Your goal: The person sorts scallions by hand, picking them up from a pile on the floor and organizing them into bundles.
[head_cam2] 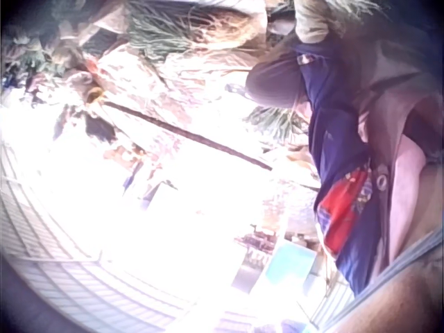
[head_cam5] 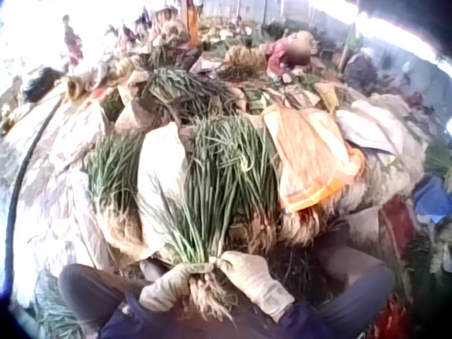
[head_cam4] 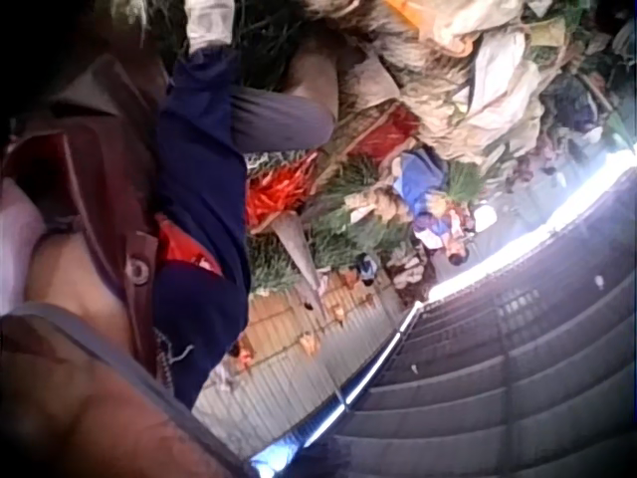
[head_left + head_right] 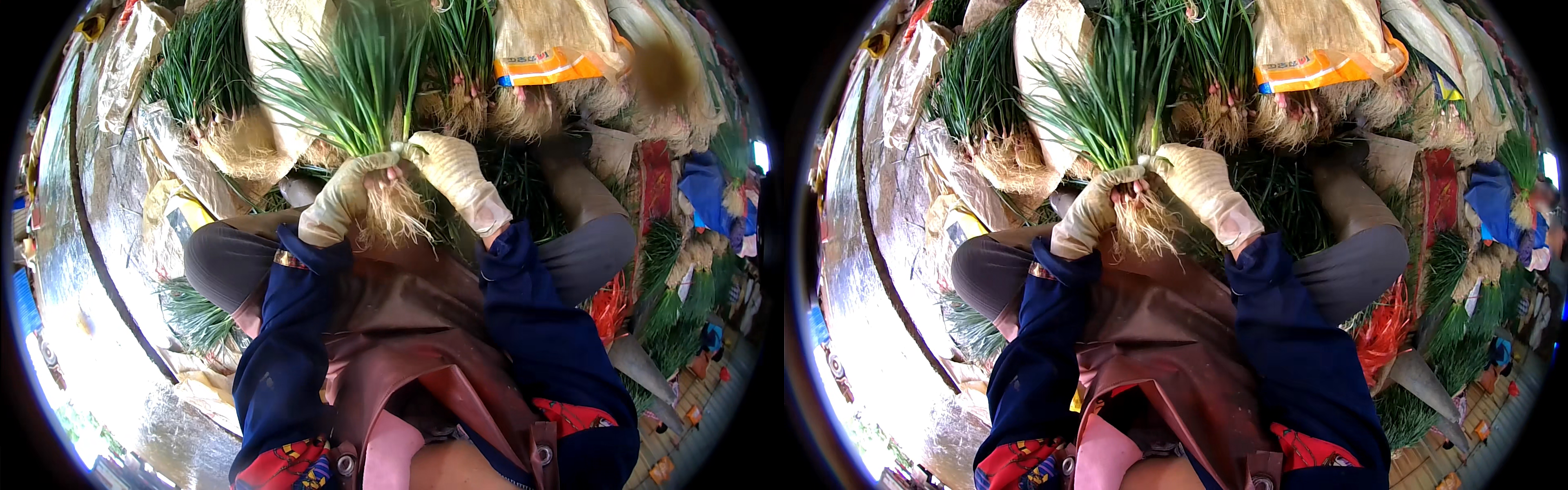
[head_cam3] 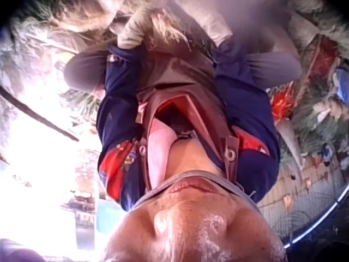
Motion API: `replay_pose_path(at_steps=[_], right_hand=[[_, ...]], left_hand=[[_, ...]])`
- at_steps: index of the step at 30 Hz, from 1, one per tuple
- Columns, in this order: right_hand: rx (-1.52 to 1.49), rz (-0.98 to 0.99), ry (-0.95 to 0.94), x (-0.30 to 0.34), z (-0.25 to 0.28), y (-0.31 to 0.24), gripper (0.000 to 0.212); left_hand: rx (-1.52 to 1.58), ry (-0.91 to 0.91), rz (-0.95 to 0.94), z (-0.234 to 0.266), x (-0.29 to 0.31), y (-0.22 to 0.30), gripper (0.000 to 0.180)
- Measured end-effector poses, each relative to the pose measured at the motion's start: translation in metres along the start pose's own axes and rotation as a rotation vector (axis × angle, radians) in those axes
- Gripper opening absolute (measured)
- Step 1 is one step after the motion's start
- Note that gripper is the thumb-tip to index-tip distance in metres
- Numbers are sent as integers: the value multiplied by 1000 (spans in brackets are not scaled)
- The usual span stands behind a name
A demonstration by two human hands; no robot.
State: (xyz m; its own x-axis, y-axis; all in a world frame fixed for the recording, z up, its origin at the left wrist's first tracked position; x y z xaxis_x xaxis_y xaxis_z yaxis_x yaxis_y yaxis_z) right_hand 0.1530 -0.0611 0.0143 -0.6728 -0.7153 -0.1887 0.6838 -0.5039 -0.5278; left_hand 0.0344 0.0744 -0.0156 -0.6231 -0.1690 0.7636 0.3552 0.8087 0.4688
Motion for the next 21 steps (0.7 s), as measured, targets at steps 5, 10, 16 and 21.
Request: replay_pose_path(at_steps=[5,10,16,21], right_hand=[[-640,-589,130,-13,13,12,34],[-940,-874,-94,-29,-15,36,27],[-416,-407,73,-18,-27,21,21],[-234,-655,276,-21,-34,21,15]], left_hand=[[-36,-38,-33,0,4,2,29],[36,47,-33,-33,22,5,29],[-84,-60,-57,-6,1,-6,25],[0,-9,-56,-12,5,-4,29]])
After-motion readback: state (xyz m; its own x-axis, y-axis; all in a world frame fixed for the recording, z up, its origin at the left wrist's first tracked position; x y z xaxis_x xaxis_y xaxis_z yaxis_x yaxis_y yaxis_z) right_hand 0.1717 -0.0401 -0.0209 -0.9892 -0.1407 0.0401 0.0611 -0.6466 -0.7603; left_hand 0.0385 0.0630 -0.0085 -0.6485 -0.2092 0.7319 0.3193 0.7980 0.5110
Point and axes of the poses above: each hand's wrist, its own x-axis away from the middle knuckle, its own z-axis out of the back of the hand, y = z × x, the point moved 1 cm from there along -x, towards the middle knuckle, and after that the axes turned 12 degrees about y, right-handed, at the moved point
